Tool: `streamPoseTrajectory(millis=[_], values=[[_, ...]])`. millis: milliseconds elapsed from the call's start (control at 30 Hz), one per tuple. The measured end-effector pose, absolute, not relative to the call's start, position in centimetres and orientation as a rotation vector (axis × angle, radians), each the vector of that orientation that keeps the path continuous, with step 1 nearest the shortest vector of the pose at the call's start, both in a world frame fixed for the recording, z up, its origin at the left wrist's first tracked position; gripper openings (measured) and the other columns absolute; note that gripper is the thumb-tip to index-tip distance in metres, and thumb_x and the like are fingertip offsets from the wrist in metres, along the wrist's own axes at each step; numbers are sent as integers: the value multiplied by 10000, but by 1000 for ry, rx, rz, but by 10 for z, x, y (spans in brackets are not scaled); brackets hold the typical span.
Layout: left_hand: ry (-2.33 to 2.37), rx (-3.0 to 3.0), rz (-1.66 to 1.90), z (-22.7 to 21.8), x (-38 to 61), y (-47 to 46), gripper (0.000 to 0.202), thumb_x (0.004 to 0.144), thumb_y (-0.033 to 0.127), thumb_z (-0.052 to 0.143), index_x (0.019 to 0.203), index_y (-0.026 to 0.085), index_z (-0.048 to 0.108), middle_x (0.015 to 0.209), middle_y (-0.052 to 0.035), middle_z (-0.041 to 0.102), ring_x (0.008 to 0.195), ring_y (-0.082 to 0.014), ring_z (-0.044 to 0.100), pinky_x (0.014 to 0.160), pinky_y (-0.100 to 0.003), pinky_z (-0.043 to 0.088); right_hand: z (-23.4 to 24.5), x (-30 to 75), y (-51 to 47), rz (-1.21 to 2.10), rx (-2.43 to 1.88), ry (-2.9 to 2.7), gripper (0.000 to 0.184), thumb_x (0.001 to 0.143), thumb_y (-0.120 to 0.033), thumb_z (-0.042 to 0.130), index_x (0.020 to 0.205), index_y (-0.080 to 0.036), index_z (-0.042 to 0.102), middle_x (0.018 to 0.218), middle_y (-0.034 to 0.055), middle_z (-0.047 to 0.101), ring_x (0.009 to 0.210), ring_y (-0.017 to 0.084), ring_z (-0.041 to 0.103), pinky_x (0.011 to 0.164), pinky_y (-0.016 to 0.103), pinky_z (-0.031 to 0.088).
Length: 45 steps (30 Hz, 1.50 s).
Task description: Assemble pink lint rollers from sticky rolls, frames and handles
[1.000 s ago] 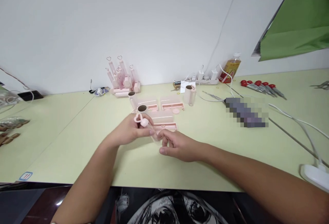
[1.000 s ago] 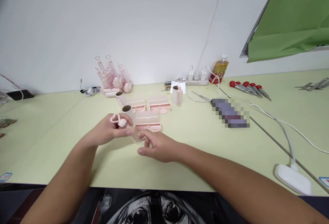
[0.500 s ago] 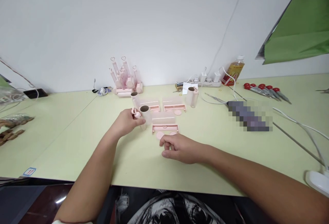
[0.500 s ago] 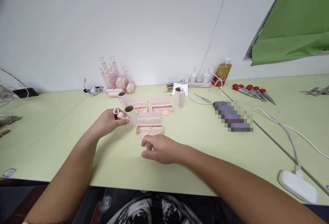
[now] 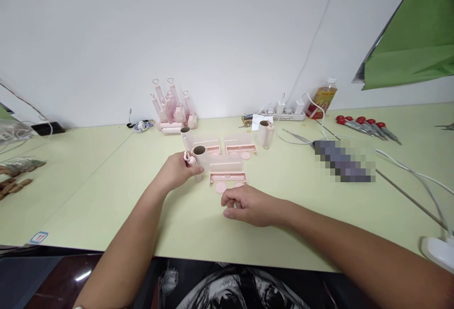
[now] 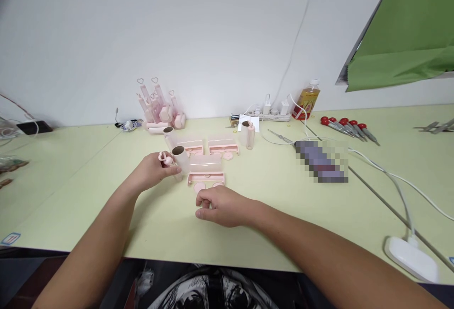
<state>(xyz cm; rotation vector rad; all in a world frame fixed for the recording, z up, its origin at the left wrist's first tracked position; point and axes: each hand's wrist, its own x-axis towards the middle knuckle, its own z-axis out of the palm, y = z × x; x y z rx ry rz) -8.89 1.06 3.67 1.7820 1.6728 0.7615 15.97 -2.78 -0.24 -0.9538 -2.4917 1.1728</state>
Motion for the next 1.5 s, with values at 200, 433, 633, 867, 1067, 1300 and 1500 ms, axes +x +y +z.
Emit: streamPoseTrajectory(millis=[200,433,633,867,1067,1300,1500], values=[[1626,1796,716,36,-90,10,322,604,432,749,683,203,538,636,32,529,581,-146,493,539,-254,338,-3,160,-28,1174,-946,-2492,215,863,-375,576,953,-184,617,826,25,633,695,141,540,602,246,396],[1721,1897,302,44,-115,10,560,474,513,807,924,210,664,790,-33,648,673,-214,595,562,-270,389,-7,162,-25,1257,-942,-2434,211,856,-373,588,918,-173,611,778,5,596,665,125,508,581,232,375],[1912,1797,10,37,-134,26,463,555,408,717,967,212,637,959,-54,671,781,-215,625,610,-261,430,-12,161,-20,1357,-937,-2347,188,862,-361,581,885,-174,589,735,-21,554,637,101,470,556,211,349],[1894,1708,273,18,-136,38,178,538,213,686,687,189,591,642,10,611,540,-134,509,488,-236,354,-20,158,-14,1346,-964,-2303,141,847,-316,586,854,-175,588,713,-32,527,641,96,449,563,207,348],[1902,1611,710,11,-134,44,167,652,245,624,596,185,479,508,45,456,451,-92,380,442,-221,279,-21,157,-15,1276,-943,-2350,129,843,-301,574,838,-172,587,705,-33,525,635,95,440,556,204,340],[1748,1595,1231,13,-130,50,350,784,487,518,632,202,383,531,60,335,478,-82,296,465,-216,248,-11,162,-20,1030,-824,-2528,119,858,-274,539,792,-185,580,657,-46,517,594,86,426,544,204,306],[1318,1721,1365,14,-122,43,435,802,632,438,814,199,475,546,68,320,480,-91,283,471,-222,250,-3,167,-16,828,-919,-2482,132,865,-258,525,771,-179,572,690,-29,550,624,97,457,567,214,315]])
